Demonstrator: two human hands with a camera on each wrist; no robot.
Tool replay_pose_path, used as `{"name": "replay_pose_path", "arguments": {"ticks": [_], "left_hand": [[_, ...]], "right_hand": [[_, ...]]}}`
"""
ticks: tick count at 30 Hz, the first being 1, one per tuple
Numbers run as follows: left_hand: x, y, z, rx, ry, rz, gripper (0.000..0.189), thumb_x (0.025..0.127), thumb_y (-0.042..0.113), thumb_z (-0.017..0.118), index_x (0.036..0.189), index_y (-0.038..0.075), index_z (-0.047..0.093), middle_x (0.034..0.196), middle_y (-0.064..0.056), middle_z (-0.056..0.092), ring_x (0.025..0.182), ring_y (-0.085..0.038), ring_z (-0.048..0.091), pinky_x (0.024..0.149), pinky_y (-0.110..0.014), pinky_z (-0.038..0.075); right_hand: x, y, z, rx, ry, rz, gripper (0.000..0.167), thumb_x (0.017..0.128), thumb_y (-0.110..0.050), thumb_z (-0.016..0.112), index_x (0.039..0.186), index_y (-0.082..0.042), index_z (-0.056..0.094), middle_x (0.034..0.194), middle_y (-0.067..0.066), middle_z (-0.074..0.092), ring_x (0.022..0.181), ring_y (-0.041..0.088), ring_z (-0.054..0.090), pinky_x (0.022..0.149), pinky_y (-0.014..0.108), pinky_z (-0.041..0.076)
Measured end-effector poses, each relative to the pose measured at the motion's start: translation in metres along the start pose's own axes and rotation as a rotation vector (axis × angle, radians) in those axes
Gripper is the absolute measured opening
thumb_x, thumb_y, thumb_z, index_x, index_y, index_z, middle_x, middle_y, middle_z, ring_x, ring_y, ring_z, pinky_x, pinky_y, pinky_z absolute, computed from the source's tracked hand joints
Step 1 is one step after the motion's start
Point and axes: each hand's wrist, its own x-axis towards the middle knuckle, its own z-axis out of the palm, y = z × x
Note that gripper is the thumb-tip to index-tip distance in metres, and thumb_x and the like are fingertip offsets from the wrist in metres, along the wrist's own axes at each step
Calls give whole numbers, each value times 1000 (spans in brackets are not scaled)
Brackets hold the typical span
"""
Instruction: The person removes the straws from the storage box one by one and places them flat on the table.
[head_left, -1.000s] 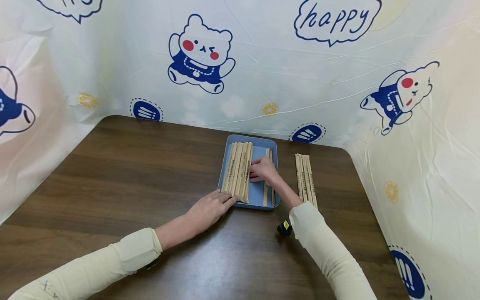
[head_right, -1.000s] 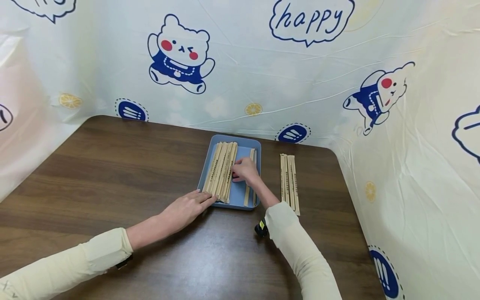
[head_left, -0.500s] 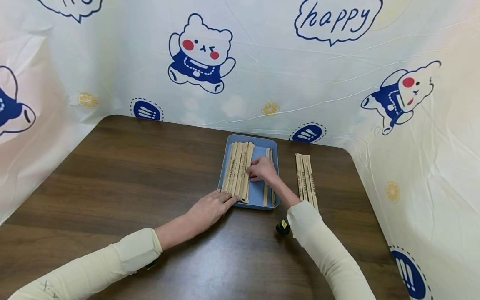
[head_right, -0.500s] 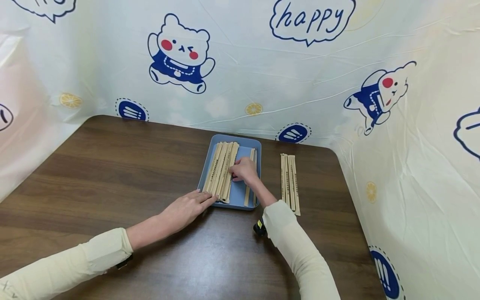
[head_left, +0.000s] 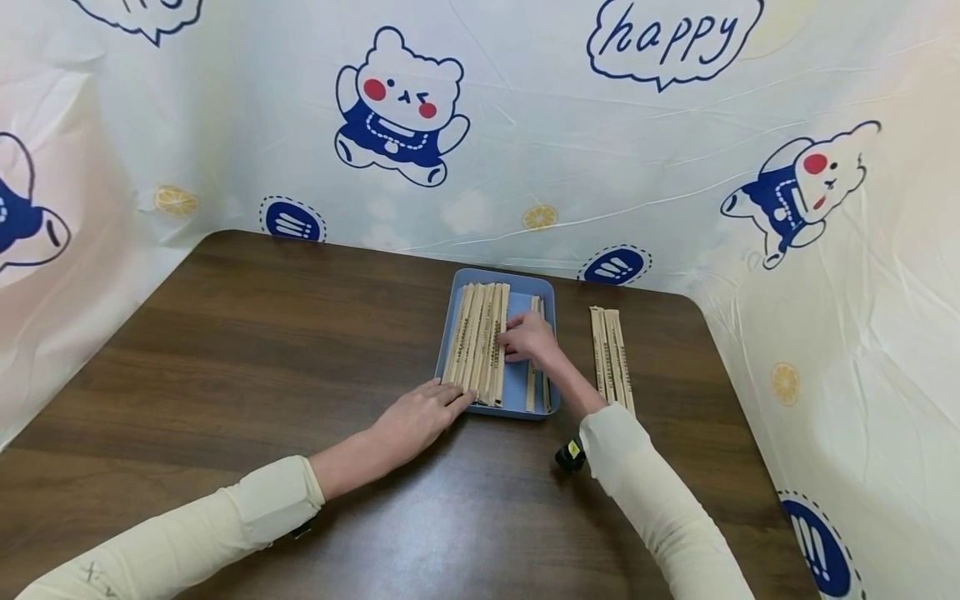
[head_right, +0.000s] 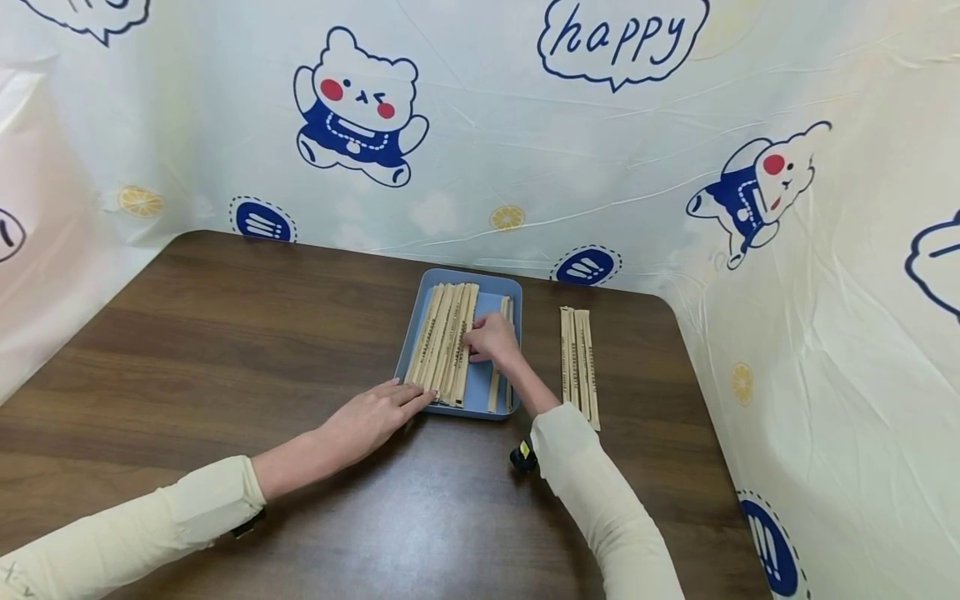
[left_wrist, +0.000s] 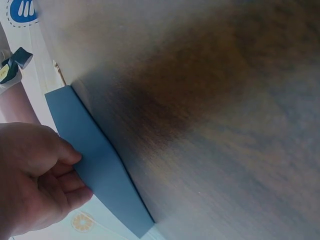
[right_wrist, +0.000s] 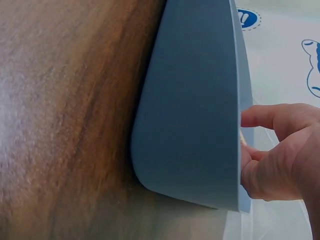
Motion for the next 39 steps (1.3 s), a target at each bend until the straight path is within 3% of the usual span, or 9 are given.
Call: {"name": "replay_pose_path", "arguments": {"ticks": [7, 16, 27, 36, 39], "left_hand": [[0, 0, -2, -13, -7, -3, 45, 89, -4, 70, 133, 0, 61, 124, -18, 65, 115, -30, 62, 102, -43, 48], [0, 0, -2, -4, -20, -4, 46, 89, -5, 70, 133, 0, 61, 123, -18, 65, 115, -30, 63, 102, -43, 49], [-1, 1, -2, 8, -23, -3, 50, 87, -6, 71, 135, 0, 59, 124, -17, 65, 115, -29, 62, 103, -42, 48], [-1, 0, -3, 5, -33, -1, 50, 87, -6, 72, 135, 0, 59, 125, -18, 64, 116, -30, 62, 103, -43, 48], [-1, 0, -3, 4, -42, -4, 51, 87, -6, 72, 136, 0, 58, 126, -18, 64, 117, -30, 62, 104, -43, 47]], "right_hand": [[-6, -8, -15, 19, 4, 4, 39, 89, 1, 64, 127, 5, 56, 86, 18, 66, 65, 19, 68, 69, 36, 62], [-18, -14, -38, 41, -4, -20, 47, 88, 1, 59, 134, 4, 52, 91, 17, 60, 70, 18, 63, 79, 43, 60], [-29, -11, -69, 48, 0, -50, 48, 93, 1, 58, 140, 5, 49, 106, 20, 60, 74, 20, 62, 81, 44, 60], [-36, 15, -104, 27, 32, -31, 53, 97, 1, 53, 148, 5, 40, 124, 27, 54, 78, 17, 60, 91, 47, 55], [-37, 26, -113, 22, 55, -16, 53, 95, 3, 53, 147, 6, 40, 119, 24, 54, 75, 15, 58, 90, 47, 55]]}}
